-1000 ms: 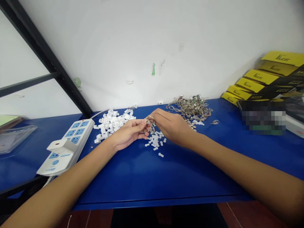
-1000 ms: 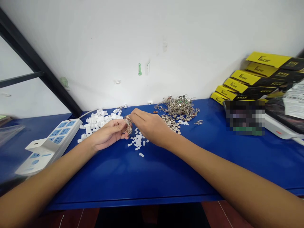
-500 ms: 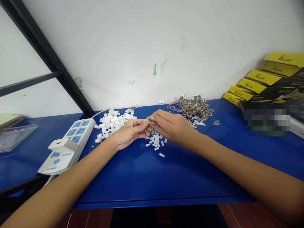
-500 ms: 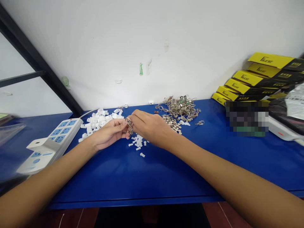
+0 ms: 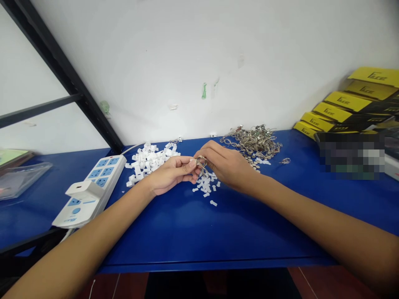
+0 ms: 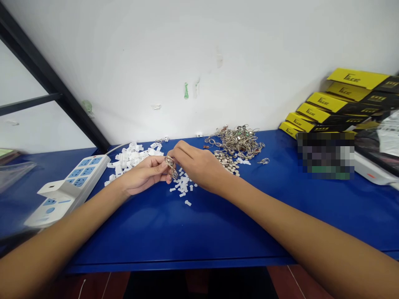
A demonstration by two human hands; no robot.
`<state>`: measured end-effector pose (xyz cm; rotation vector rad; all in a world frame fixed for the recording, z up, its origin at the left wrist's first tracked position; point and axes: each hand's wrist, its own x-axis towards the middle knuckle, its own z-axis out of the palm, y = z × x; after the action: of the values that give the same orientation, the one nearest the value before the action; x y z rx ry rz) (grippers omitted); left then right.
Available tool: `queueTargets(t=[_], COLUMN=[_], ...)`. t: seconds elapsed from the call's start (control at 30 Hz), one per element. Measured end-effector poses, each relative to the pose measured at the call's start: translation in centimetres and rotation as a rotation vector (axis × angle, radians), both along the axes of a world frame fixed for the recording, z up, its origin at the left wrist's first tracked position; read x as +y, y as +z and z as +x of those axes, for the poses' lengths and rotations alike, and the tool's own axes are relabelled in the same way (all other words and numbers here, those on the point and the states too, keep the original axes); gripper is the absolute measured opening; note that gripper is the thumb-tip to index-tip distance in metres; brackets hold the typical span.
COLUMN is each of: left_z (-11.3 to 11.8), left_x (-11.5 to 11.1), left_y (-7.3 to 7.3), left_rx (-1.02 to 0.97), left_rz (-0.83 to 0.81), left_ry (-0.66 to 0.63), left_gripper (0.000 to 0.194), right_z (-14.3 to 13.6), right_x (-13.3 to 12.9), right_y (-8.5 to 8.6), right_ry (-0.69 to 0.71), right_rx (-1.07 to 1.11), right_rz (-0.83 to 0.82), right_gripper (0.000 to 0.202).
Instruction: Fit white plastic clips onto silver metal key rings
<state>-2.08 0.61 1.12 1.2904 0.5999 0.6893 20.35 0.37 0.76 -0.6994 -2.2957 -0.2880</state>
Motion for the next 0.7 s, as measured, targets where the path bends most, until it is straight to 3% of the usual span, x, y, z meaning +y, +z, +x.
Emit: queueTargets(t=[0.23,0.37,0.53,0.7], left_z=[-0.5,-1.0,-1.4,-1.2], left_x=[0.1,0.7,1.1,1.0], left_y=[0.1,0.1,-0.1,-0.2], left_rx=[0.048,0.081,0.103,0.09], left_rz=[0.081,0.116,0.123,0.105], left_ry=[-0.113,-0.186,-0.212,-0.187], left_gripper=[0.027,0.027,0.027,0.029], right_z=[0.4,0.4,-0.1,-0.6], right_x=[-0.2,-0.4,-0.4,-0.3], right_y=[1.0,1.0,0.1,-0.9], right_ry=[0.243,0.293,0.293,0.339], right_rx=[0.063,0.07,0.098,0.166], right_rz=[-0.293,-0.416,-0.463,-0.393], right_gripper=[0.031,0.03,0.029,0.026])
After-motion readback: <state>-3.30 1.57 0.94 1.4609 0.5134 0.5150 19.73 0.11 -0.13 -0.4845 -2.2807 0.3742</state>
